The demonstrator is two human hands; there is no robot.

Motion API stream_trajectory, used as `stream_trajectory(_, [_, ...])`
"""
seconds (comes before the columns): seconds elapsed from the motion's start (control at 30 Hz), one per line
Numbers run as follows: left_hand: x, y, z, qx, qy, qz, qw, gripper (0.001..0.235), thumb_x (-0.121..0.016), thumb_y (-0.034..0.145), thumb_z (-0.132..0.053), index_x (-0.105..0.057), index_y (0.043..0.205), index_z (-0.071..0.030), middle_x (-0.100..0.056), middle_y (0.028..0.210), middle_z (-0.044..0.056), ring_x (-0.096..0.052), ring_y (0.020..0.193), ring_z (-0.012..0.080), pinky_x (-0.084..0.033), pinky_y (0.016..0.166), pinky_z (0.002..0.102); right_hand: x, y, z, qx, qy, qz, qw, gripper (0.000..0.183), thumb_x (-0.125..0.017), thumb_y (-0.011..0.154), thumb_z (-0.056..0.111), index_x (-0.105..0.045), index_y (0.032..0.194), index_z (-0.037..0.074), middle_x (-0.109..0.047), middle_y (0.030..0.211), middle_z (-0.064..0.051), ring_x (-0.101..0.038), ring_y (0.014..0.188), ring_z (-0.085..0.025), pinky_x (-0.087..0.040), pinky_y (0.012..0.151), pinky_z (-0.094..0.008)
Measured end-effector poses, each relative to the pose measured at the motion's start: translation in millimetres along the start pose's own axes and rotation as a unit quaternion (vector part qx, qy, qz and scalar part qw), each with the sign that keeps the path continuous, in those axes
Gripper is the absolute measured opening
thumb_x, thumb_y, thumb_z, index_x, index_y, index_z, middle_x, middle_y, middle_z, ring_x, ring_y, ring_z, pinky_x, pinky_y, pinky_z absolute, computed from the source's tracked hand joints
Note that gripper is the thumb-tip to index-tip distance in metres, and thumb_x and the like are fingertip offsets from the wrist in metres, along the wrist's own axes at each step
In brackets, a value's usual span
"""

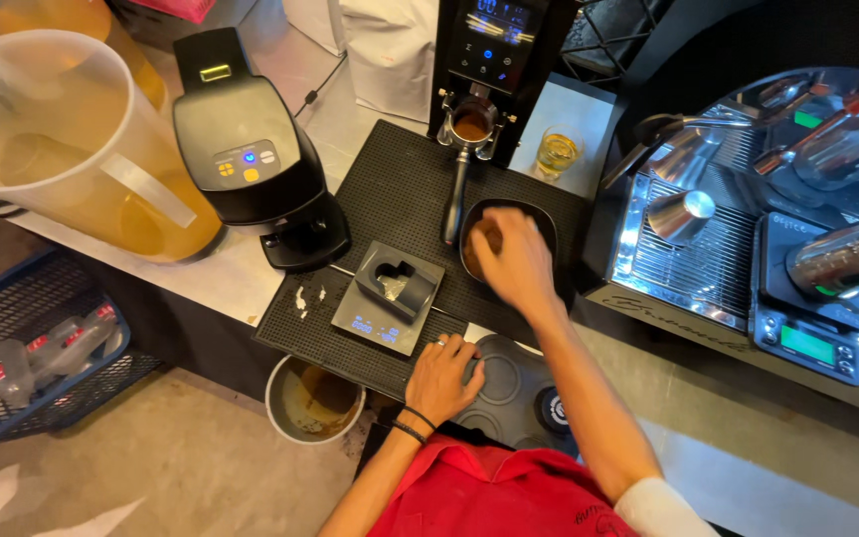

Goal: The person prepares an espresso shot by dosing ground coffee into a portafilter, tamping it, and locking it into the espresso machine. The process is repeated for a second shot.

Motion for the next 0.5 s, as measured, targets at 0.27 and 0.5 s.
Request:
stream_trajectory(0.27, [3, 0, 3, 0.005, -0.001, -0.003, 1.0, 0.011, -0.067, 0.093, -0.025, -0.062, 0.092, -0.015, -0.057, 0.084, 0.006, -0.063, 0.081, 0.0291, -0.05, 0.071, 0.039, -76, 103, -31, -0.068, -0.177, 0.024, 0.982, 0.058, -0.054, 0.102, 0.06, -0.075, 0.115, 0.007, -0.063, 0.133, -0.014, -0.052, 0.13, -0.038, -0.034, 0.109, -0.053])
stream_trajectory(0.5, [-3, -2, 8, -0.006, 0.008, -0.022, 1.0, 0.013, -0.067, 0.09, -0.027, -0.06, 0.088, -0.016, -0.054, 0.081, 0.004, -0.062, 0.079, 0.028, -0.05, 0.069, 0.038, -117, 118, -52, -0.13, -0.232, 0.071, 0.961, 0.056, -0.056, 0.097, 0.049, -0.075, 0.111, -0.002, -0.064, 0.13, -0.02, -0.047, 0.132, -0.041, -0.027, 0.108, -0.058])
Point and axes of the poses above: each hand's wrist, its own y-axis towards the middle knuckle, its own x-axis out of the back of the hand, z = x × y, the point moved 9 cm from there along y, towards the middle knuckle
